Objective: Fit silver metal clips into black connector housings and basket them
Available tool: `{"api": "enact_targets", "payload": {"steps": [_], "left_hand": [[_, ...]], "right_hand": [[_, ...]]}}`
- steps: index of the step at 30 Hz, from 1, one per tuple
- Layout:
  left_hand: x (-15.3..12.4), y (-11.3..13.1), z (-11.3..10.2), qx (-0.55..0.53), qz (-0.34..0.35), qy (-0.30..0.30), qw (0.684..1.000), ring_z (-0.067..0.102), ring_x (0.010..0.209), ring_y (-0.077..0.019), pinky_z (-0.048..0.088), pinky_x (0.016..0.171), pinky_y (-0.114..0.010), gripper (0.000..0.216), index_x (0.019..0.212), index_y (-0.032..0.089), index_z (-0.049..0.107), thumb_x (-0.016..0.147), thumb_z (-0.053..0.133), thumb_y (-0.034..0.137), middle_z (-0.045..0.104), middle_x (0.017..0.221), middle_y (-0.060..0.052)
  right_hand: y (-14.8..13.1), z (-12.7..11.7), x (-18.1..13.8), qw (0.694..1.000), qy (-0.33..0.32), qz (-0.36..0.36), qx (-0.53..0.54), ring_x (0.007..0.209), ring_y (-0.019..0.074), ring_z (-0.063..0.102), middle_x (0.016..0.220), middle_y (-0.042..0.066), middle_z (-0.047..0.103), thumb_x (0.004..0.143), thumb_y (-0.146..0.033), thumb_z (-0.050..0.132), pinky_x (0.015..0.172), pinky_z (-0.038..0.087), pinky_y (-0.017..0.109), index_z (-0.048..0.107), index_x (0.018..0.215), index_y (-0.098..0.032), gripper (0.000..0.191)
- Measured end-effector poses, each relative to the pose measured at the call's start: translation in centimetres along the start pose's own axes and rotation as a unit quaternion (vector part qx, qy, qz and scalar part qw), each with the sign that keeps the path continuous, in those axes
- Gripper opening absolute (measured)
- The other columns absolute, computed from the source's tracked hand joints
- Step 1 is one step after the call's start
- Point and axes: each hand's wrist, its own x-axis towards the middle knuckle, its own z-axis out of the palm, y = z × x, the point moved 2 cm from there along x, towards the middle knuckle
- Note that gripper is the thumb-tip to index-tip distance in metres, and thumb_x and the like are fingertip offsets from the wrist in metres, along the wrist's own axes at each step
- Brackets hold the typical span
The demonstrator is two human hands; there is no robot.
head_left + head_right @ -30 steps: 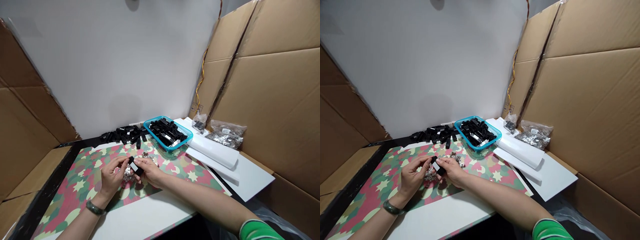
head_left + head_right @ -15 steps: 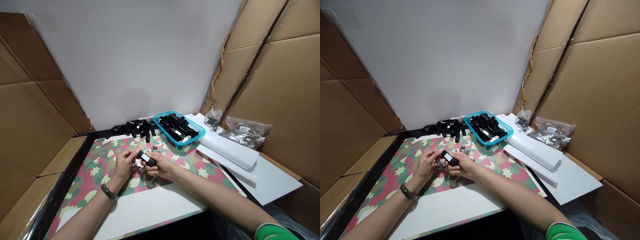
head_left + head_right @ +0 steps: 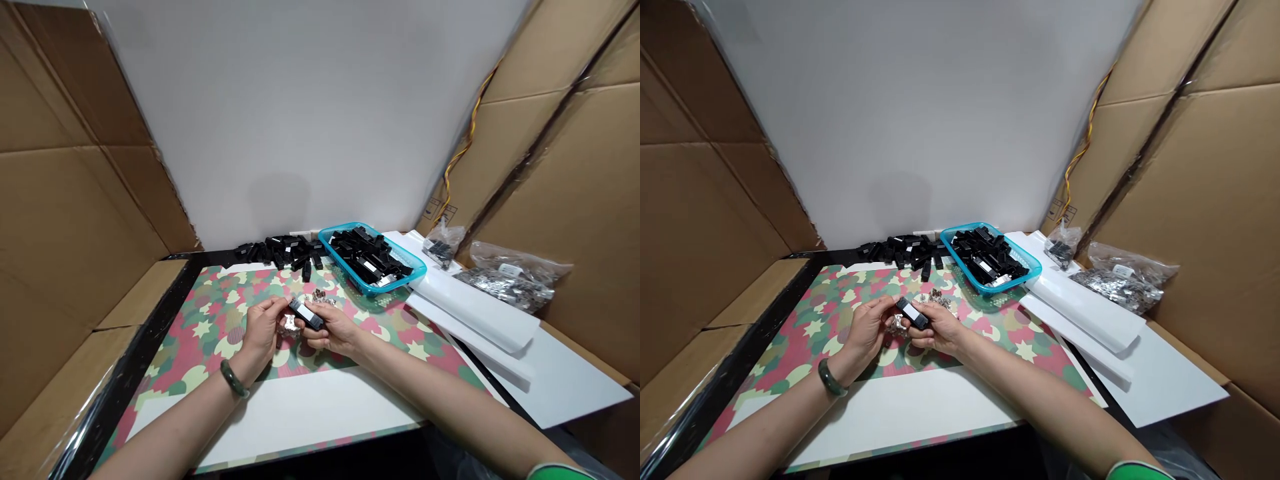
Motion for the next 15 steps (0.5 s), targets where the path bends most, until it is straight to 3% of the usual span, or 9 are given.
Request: {"api": "enact_targets", "payload": {"steps": [8,15], "left_hand": [[0.79,-0.12,-0.21,-0.011,0.005,-0.009,1.000,0.042,0.042,-0.0049,0.033,0.041,-0.017,0.036,0.067,0.012,0.071,0.060,0.083,0.046,0.056,0.052,0.002],[0.55,0.05,-0.33,0.016,0.035,-0.034,0.999,0.046,0.044,-0.0068,0.037,0.042,-0.019,0.038,0.071,0.013,0.073,0.063,0.081,0.049,0.057,0.054,0.001]], "right_hand": [[-0.54,0.10,0.12,1.000,-0.015,-0.021,-0.014,0.037,-0.0004,0.029,0.076,0.001,0.059,0.096,-0.034,0.053,0.035,0.021,0.012,0.059,0.092,-0.011,0.023],[-0.66,0.38,-0.01,0.999,-0.039,-0.013,0.000,0.038,0.0003,0.026,0.076,0.002,0.060,0.100,-0.032,0.045,0.034,0.022,0.012,0.059,0.094,-0.009,0.027]]}}
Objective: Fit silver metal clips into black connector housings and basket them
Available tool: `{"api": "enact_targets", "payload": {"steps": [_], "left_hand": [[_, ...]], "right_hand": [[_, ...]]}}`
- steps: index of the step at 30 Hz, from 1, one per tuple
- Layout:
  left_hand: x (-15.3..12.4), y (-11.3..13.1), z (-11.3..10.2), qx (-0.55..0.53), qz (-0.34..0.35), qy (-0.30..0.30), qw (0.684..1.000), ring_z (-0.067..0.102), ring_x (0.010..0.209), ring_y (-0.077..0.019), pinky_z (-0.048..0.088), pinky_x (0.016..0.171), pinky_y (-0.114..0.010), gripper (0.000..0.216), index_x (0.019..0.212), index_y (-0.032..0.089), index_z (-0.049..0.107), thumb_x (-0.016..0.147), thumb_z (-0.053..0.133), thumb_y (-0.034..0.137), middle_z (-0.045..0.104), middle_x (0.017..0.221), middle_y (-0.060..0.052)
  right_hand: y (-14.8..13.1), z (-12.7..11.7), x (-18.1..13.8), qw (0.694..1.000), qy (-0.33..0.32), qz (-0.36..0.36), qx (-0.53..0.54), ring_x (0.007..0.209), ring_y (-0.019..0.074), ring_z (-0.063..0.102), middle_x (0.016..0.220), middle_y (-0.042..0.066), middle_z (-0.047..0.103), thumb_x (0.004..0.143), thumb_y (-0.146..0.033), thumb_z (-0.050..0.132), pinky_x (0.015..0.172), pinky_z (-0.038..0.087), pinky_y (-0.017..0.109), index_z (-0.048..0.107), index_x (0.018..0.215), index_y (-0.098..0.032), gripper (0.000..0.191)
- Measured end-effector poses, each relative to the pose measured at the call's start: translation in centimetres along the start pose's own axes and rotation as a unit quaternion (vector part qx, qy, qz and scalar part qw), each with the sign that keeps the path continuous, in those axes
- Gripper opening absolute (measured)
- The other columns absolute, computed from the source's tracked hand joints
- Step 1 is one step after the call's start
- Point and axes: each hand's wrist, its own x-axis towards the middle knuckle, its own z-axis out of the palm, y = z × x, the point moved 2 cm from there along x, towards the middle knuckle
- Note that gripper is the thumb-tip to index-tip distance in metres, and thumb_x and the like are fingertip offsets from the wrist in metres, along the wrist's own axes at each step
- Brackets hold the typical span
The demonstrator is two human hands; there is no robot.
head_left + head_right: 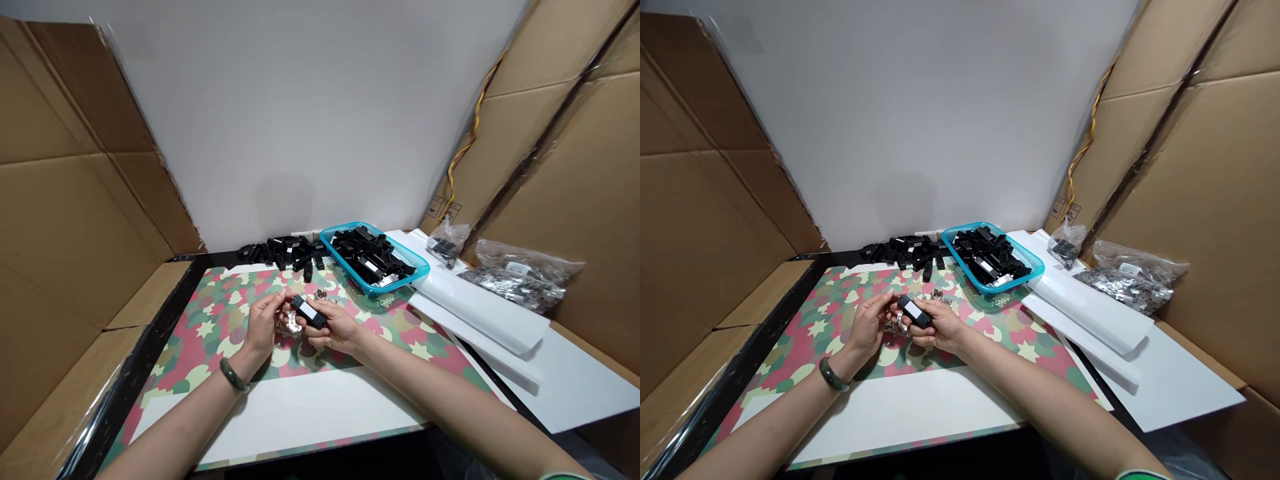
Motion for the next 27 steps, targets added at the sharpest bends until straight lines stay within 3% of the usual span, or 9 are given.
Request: {"api": "enact_targets", "payload": {"steps": [5,13,16,20,24,27], "left_hand": [[-0.2,0.1,0.0,0.014,0.024,-0.024,0.999,0.049,0.042,-0.0081,0.037,0.039,-0.020,0.039,0.076,0.013,0.073,0.067,0.078,0.051,0.053,0.055,0.003],[-0.6,0.5,0.4,0.026,0.017,-0.067,0.997,0.059,0.042,-0.0145,0.042,0.039,-0.023,0.043,0.084,0.014,0.073,0.070,0.075,0.055,0.057,0.056,0.001],[-0.6,0.6,0.4,0.033,0.010,-0.079,0.996,0.060,0.045,-0.0138,0.046,0.043,-0.025,0.042,0.090,0.014,0.074,0.067,0.080,0.049,0.064,0.066,-0.001],[0.2,0.3,-0.1,0.032,0.006,-0.038,0.999,0.056,0.048,-0.0103,0.043,0.045,-0.022,0.042,0.094,0.014,0.075,0.064,0.083,0.043,0.065,0.066,-0.001],[1.1,0.1,-1.0,0.044,0.044,0.023,0.998,0.050,0.052,-0.0075,0.041,0.048,-0.020,0.040,0.089,0.014,0.077,0.061,0.085,0.040,0.065,0.068,-0.001],[1.3,0.4,-1.3,0.103,0.075,0.012,0.992,0.052,0.056,-0.0095,0.043,0.050,-0.022,0.039,0.095,0.016,0.077,0.068,0.079,0.044,0.066,0.075,-0.003]], "right_hand": [[0.3,0.1,0.0,1.000,0.009,0.001,-0.006,0.037,0.0006,0.024,0.076,0.003,0.063,0.101,-0.033,0.044,0.034,0.022,0.013,0.060,0.095,-0.009,0.030],[0.4,0.2,0.0,0.999,0.023,-0.003,-0.022,0.037,0.0005,0.025,0.074,0.003,0.063,0.097,-0.037,0.052,0.034,0.022,0.013,0.060,0.091,-0.010,0.029],[0.4,0.2,0.1,0.998,0.048,-0.018,-0.031,0.037,0.0009,0.028,0.074,0.004,0.065,0.094,-0.035,0.057,0.035,0.022,0.014,0.060,0.089,-0.011,0.024],[0.3,-0.1,0.2,0.992,0.110,-0.050,-0.045,0.038,0.0031,0.035,0.074,0.005,0.069,0.088,-0.038,0.064,0.037,0.026,0.015,0.061,0.091,-0.014,0.023],[0.1,-0.8,0.3,0.980,0.170,-0.074,-0.070,0.038,0.0042,0.038,0.079,0.008,0.072,0.086,-0.039,0.064,0.037,0.031,0.018,0.063,0.086,-0.013,0.026],[-0.1,-1.1,0.4,0.975,0.194,-0.078,-0.075,0.036,0.0040,0.036,0.077,0.008,0.073,0.084,-0.040,0.065,0.035,0.031,0.019,0.061,0.084,-0.013,0.027]]}}
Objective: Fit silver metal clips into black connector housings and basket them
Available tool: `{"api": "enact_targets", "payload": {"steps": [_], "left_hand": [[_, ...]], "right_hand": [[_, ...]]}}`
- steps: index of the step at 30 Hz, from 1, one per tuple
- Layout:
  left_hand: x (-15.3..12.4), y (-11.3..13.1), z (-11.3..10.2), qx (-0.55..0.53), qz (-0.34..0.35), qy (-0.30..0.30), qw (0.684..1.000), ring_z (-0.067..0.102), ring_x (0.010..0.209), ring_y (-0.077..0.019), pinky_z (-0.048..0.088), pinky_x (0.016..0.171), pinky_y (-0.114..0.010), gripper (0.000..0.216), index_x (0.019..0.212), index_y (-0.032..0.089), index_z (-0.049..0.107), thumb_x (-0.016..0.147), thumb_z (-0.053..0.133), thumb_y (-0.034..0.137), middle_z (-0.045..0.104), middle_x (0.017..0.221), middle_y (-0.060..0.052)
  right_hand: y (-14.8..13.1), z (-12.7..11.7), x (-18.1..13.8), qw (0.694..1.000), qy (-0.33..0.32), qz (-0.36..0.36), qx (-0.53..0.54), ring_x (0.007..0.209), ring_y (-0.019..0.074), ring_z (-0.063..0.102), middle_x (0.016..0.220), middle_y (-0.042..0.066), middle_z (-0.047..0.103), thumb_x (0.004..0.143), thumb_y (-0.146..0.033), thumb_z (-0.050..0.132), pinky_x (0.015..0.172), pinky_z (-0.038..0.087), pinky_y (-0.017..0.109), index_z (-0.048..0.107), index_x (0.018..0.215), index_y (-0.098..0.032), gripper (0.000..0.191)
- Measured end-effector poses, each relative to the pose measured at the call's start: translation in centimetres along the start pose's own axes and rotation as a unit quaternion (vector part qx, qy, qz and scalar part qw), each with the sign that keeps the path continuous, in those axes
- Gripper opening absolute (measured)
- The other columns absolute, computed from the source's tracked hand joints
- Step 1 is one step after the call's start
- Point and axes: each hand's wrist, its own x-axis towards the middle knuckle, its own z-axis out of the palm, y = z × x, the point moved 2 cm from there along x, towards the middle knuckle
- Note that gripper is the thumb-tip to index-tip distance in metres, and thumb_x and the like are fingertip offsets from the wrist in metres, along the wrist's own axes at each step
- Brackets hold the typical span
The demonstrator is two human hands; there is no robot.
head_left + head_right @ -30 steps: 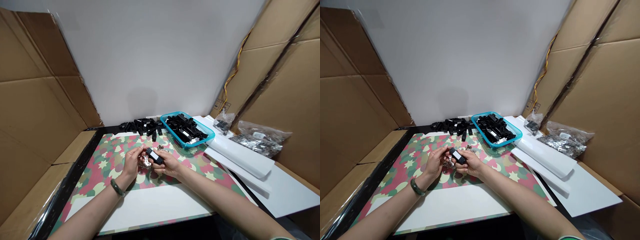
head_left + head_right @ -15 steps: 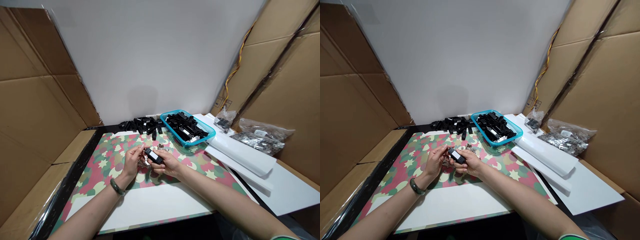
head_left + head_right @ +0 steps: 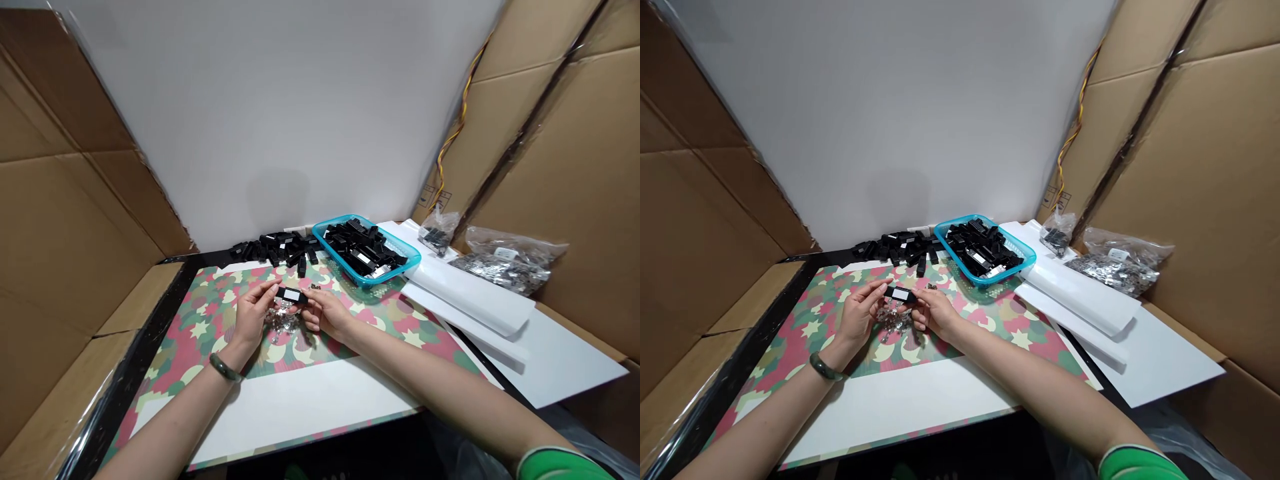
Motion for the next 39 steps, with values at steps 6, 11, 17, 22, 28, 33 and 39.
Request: {"api": "enact_targets", "payload": {"steps": [6,11,17,22,28,33,39], "left_hand": [[-1.0,2.1,0.5,0.242,0.287,-0.081,0.923,0.061,0.103,-0.0260,0.053,0.080,-0.035,0.035,0.104,0.024,0.076,0.072,0.078,0.038,0.067,0.107,-0.011],[-0.9,2.2,0.5,0.305,0.323,-0.129,0.887,0.066,0.080,-0.0220,0.053,0.073,-0.033,0.020,0.097,0.023,0.077,0.079,0.074,0.030,0.072,0.088,-0.009],[0.2,2.3,-0.7,0.303,0.337,-0.014,0.891,0.066,0.081,-0.0230,0.051,0.075,-0.035,0.016,0.090,0.022,0.076,0.078,0.073,0.032,0.072,0.085,-0.009],[0.3,2.0,-0.7,0.320,0.337,-0.025,0.885,0.065,0.081,-0.0239,0.051,0.075,-0.035,0.013,0.087,0.021,0.073,0.078,0.071,0.031,0.071,0.084,-0.009],[0.5,1.5,-0.9,0.345,0.351,-0.018,0.871,0.065,0.084,-0.0241,0.050,0.075,-0.035,0.011,0.088,0.020,0.069,0.079,0.068,0.026,0.070,0.085,-0.009],[0.7,1.3,-1.0,0.355,0.349,-0.004,0.867,0.066,0.086,-0.0240,0.052,0.078,-0.035,0.016,0.095,0.019,0.069,0.080,0.066,0.025,0.071,0.091,-0.009],[0.8,1.0,-0.9,0.354,0.363,-0.023,0.862,0.066,0.091,-0.0243,0.051,0.080,-0.036,0.020,0.103,0.019,0.070,0.085,0.062,0.023,0.071,0.096,-0.011]], "right_hand": [[0.5,-0.1,0.1,0.998,-0.006,-0.020,-0.057,0.031,0.0046,0.033,0.049,-0.003,0.059,0.078,-0.055,0.070,0.032,0.032,0.019,0.057,0.077,-0.015,0.042],[-0.6,-0.8,0.3,0.977,-0.022,-0.072,-0.201,0.030,0.0081,0.039,0.046,-0.004,0.056,0.081,-0.067,0.059,0.031,0.028,0.020,0.060,0.081,-0.015,0.052],[-5.3,-3.1,0.5,0.805,0.129,-0.279,-0.507,0.059,0.0132,0.057,0.072,0.004,0.071,0.087,-0.031,0.061,0.059,0.041,0.025,0.071,0.083,-0.016,0.018],[-4.8,-3.4,0.8,0.706,0.093,-0.232,-0.663,0.068,0.0159,0.058,0.079,0.005,0.070,0.082,-0.014,0.066,0.068,0.040,0.029,0.074,0.080,-0.018,0.009],[-2.5,-1.5,0.1,0.644,-0.030,-0.290,-0.707,0.084,0.0197,0.053,0.084,0.006,0.059,0.085,-0.020,0.070,0.073,0.040,0.031,0.074,0.081,-0.018,0.005],[-1.6,-0.4,-0.4,0.598,-0.074,-0.311,-0.735,0.092,0.0237,0.048,0.090,0.008,0.057,0.083,-0.026,0.073,0.077,0.041,0.036,0.074,0.086,-0.018,0.009],[-1.2,-0.3,-0.2,0.614,-0.042,-0.219,-0.757,0.093,0.0230,0.047,0.093,0.008,0.059,0.082,-0.021,0.075,0.082,0.039,0.037,0.072,0.087,-0.018,0.008]]}}
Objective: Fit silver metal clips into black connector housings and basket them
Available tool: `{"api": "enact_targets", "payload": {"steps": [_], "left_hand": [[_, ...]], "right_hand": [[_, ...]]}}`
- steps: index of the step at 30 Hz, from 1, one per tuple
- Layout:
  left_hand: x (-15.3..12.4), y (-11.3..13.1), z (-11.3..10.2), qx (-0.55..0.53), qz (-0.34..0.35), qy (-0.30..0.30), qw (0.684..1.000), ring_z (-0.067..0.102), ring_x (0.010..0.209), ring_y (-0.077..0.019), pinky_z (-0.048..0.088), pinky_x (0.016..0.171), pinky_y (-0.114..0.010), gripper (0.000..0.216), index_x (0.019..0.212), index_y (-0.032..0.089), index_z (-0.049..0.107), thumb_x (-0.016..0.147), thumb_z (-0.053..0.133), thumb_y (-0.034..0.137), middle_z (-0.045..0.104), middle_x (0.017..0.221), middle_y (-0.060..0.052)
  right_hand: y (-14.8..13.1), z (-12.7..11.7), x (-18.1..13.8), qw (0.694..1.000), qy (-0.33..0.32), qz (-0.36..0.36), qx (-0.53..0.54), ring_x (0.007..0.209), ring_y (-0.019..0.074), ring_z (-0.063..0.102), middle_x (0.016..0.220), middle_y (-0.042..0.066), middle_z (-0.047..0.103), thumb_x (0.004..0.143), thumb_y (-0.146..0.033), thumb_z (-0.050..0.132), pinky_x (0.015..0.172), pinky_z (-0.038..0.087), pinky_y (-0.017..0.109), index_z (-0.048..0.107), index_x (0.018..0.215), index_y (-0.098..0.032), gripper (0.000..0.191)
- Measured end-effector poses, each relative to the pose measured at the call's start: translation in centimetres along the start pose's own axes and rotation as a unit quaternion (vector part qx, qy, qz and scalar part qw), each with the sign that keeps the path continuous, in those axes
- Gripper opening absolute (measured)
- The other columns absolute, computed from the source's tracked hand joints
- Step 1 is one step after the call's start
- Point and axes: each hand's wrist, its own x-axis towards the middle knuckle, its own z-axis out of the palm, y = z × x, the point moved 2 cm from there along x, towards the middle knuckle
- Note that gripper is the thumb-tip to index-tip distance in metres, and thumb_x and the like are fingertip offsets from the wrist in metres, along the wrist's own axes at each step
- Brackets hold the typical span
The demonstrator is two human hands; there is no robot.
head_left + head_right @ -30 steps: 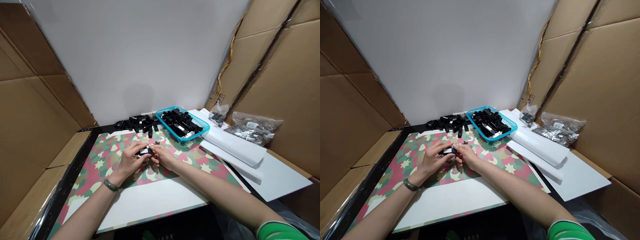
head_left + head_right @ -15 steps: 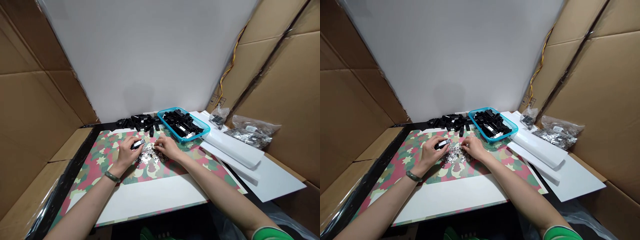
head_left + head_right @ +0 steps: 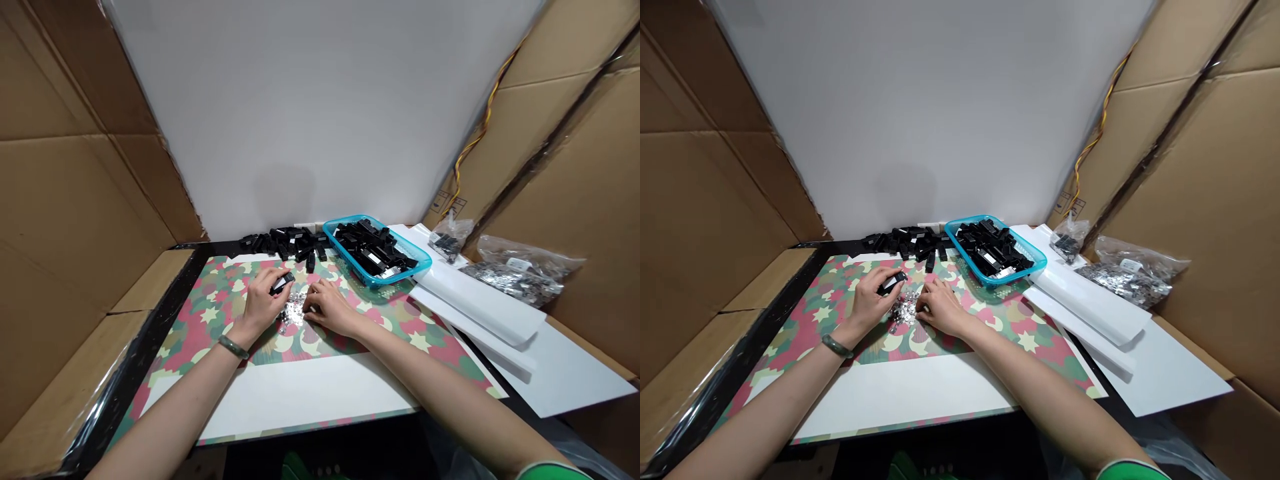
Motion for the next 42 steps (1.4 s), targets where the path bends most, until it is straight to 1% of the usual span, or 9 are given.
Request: {"api": "enact_targets", "payload": {"steps": [6,9,14,17,19,26,34,39,42], "left_hand": [[0.0,-0.1,0.1,-0.047,-0.054,-0.007,0.997,0.066,0.089,-0.0252,0.050,0.080,-0.037,0.015,0.093,0.020,0.072,0.081,0.067,0.026,0.072,0.092,-0.010],[0.0,-0.1,0.2,-0.126,-0.152,-0.003,0.980,0.066,0.090,-0.0250,0.050,0.080,-0.036,0.020,0.093,0.019,0.073,0.077,0.071,0.031,0.073,0.096,-0.010],[-0.6,0.2,1.5,-0.372,-0.370,-0.027,0.851,0.066,0.083,-0.0198,0.050,0.074,-0.030,0.045,0.104,0.017,0.074,0.066,0.080,0.039,0.075,0.100,-0.009],[-1.2,0.7,2.2,-0.454,-0.449,-0.034,0.768,0.065,0.070,-0.0148,0.050,0.067,-0.025,0.044,0.092,0.015,0.076,0.056,0.087,0.038,0.075,0.084,-0.006],[-1.5,1.0,2.5,-0.468,-0.469,-0.048,0.748,0.063,0.064,-0.0120,0.048,0.062,-0.022,0.040,0.085,0.014,0.076,0.054,0.089,0.036,0.073,0.077,-0.005],[-1.8,1.1,2.7,-0.464,-0.465,-0.100,0.747,0.061,0.059,-0.0101,0.047,0.054,-0.020,0.037,0.079,0.014,0.074,0.056,0.089,0.038,0.068,0.071,-0.002],[-1.8,1.5,2.5,-0.438,-0.459,-0.143,0.760,0.055,0.048,-0.0086,0.041,0.046,-0.020,0.038,0.083,0.014,0.072,0.059,0.088,0.040,0.065,0.064,-0.001],[-1.7,1.8,2.4,-0.416,-0.440,-0.153,0.781,0.063,0.061,-0.0130,0.048,0.056,-0.022,0.039,0.083,0.014,0.074,0.057,0.089,0.039,0.069,0.071,-0.005],[-1.7,1.9,2.4,-0.449,-0.434,-0.178,0.761,0.065,0.066,-0.0144,0.051,0.059,-0.023,0.039,0.086,0.014,0.075,0.059,0.089,0.038,0.070,0.075,-0.006]], "right_hand": [[0.5,0.0,0.1,0.999,0.018,0.008,0.038,0.089,0.0214,0.051,0.085,0.004,0.063,0.078,-0.016,0.077,0.081,0.039,0.034,0.065,0.079,-0.017,0.012],[0.8,-0.4,0.1,0.991,0.078,-0.017,0.103,0.078,0.0177,0.054,0.076,0.002,0.063,0.081,-0.012,0.071,0.074,0.041,0.030,0.063,0.075,-0.017,0.012],[0.8,-1.6,-0.3,0.949,0.255,-0.059,0.175,0.065,0.0143,0.058,0.075,0.002,0.066,0.086,-0.013,0.062,0.060,0.043,0.025,0.063,0.078,-0.018,0.010],[0.5,-1.9,-0.4,0.936,0.299,-0.100,0.154,0.066,0.0149,0.060,0.075,0.003,0.066,0.090,-0.016,0.060,0.062,0.045,0.026,0.063,0.080,-0.019,0.010],[0.4,-1.9,-0.4,0.933,0.314,-0.114,0.131,0.066,0.0149,0.061,0.075,0.003,0.066,0.091,-0.018,0.059,0.063,0.046,0.026,0.064,0.083,-0.019,0.009],[0.2,-1.8,-0.6,0.940,0.320,-0.118,0.021,0.061,0.0140,0.059,0.074,0.003,0.067,0.092,-0.018,0.057,0.058,0.043,0.025,0.062,0.090,-0.018,0.005],[0.2,-1.8,-0.7,0.947,0.298,-0.121,0.018,0.066,0.0152,0.063,0.078,0.004,0.070,0.090,-0.013,0.055,0.062,0.047,0.026,0.062,0.092,-0.019,0.009],[0.2,-1.5,-0.7,0.943,0.301,-0.138,0.019,0.069,0.0159,0.065,0.080,0.005,0.071,0.089,-0.010,0.056,0.062,0.048,0.026,0.062,0.093,-0.019,0.011],[0.0,-1.7,-0.8,0.941,0.305,-0.148,0.021,0.069,0.0162,0.065,0.080,0.005,0.071,0.089,-0.011,0.057,0.062,0.049,0.026,0.062,0.094,-0.019,0.011]]}}
